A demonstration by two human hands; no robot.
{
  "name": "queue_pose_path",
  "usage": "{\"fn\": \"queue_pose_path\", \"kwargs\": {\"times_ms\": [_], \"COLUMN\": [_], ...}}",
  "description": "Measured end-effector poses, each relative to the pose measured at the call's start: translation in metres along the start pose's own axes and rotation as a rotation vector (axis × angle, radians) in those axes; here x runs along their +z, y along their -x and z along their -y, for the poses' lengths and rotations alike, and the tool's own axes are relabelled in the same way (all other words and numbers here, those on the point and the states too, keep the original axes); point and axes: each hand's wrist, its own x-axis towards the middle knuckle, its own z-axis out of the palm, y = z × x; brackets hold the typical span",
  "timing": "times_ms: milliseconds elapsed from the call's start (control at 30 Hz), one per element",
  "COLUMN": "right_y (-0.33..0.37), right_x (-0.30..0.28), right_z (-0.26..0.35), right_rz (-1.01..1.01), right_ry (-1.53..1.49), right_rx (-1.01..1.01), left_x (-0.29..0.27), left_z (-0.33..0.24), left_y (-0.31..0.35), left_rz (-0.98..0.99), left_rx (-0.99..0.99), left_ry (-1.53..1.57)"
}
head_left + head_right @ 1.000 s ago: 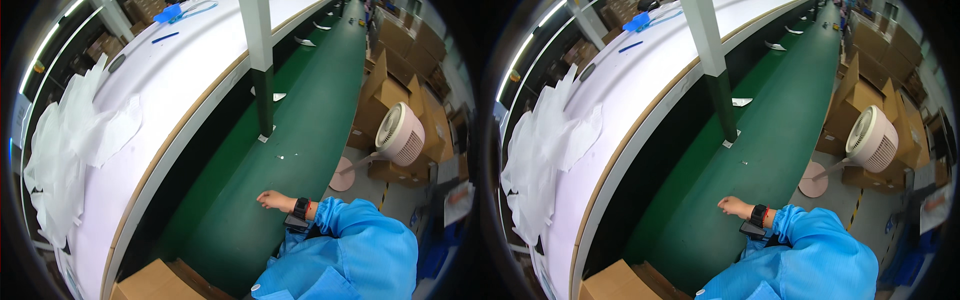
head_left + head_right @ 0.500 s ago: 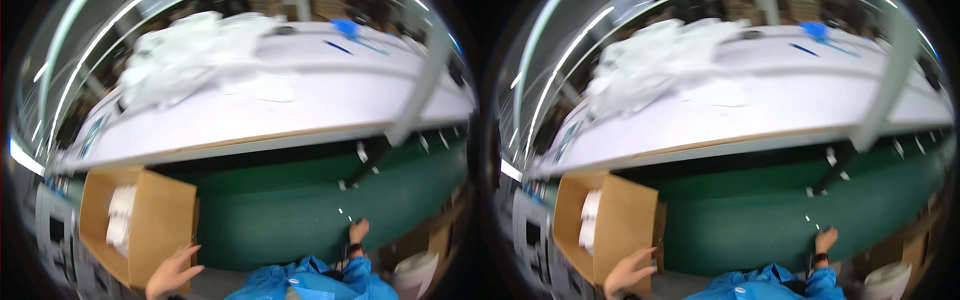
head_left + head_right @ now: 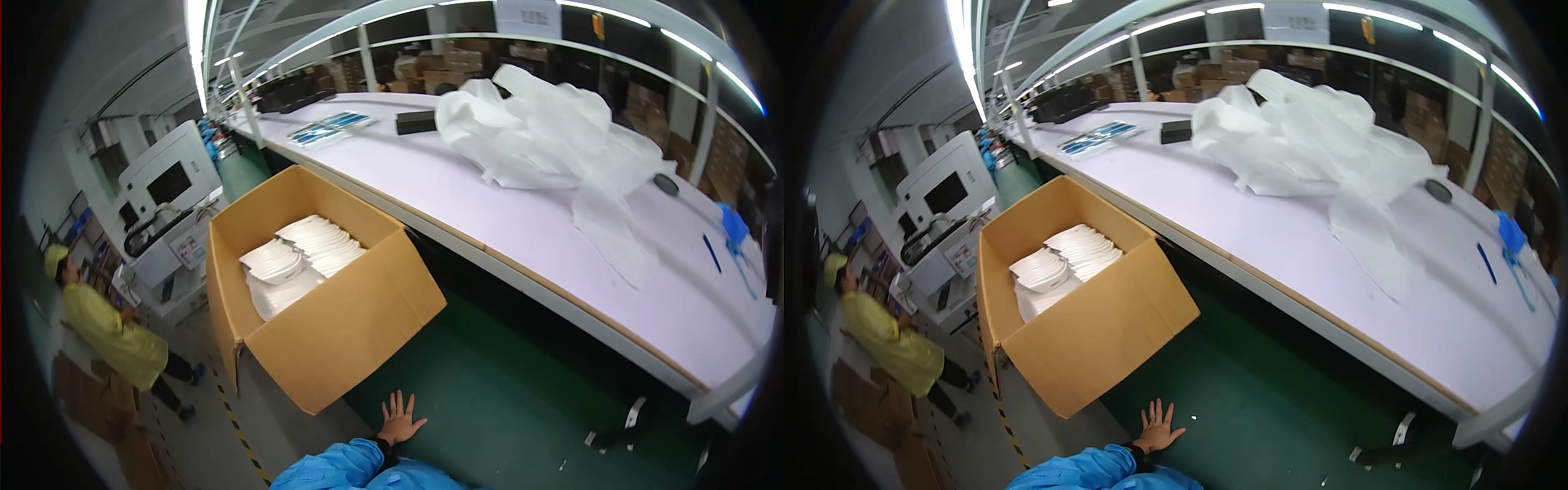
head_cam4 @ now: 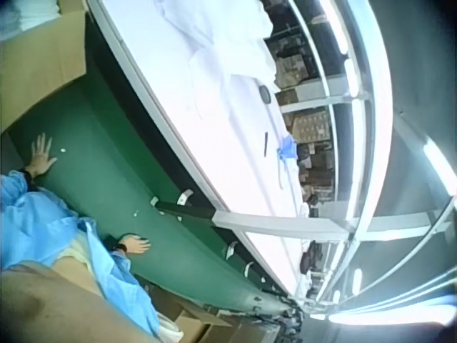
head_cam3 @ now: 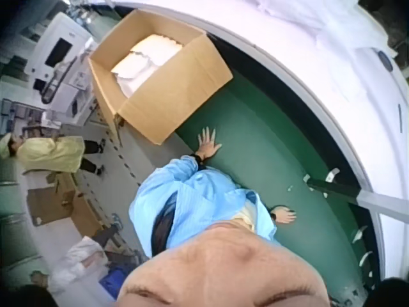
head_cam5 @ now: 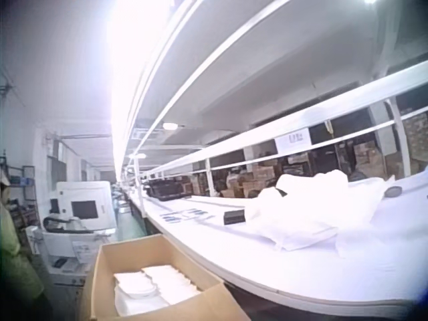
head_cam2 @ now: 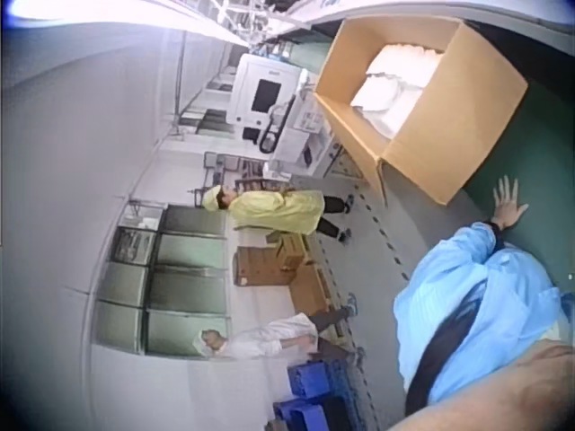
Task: Inspecting and packing white curved plastic components into a cardboard box on an assembly line.
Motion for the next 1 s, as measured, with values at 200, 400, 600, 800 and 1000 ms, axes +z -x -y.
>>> {"fn": "queue_pose_path", "kwargs": {"times_ms": [200,400,600,800,1000], "right_y": [-0.001,-0.012,-0.019,-0.021,-0.022], "right_x": [0.020,0.024,0.029,0.029,0.023], "right_z": [-0.008,0.022,0.053,0.056,0.031], "right_rz": [-0.026,-0.020,-0.020,-0.018,-0.020], "right_ry": [-0.064,-0.110,-0.160,-0.167,-0.125], "right_rx": [-0.086,-0.144,-0.159,-0.148,-0.106], "left_x": [0.004,-0.016,-0.020,-0.021,-0.019], "left_z": [0.005,0.000,-0.003,-0.004,-0.003], "left_y": [-0.004,-0.013,-0.012,-0.009,-0.011], "left_rz": [-0.059,0.178,0.245,0.274,0.244], "left_rx": [0.035,-0.026,-0.043,-0.035,-0.037], "left_ry": [-0.127,-0.085,-0.088,-0.078,-0.109]}}
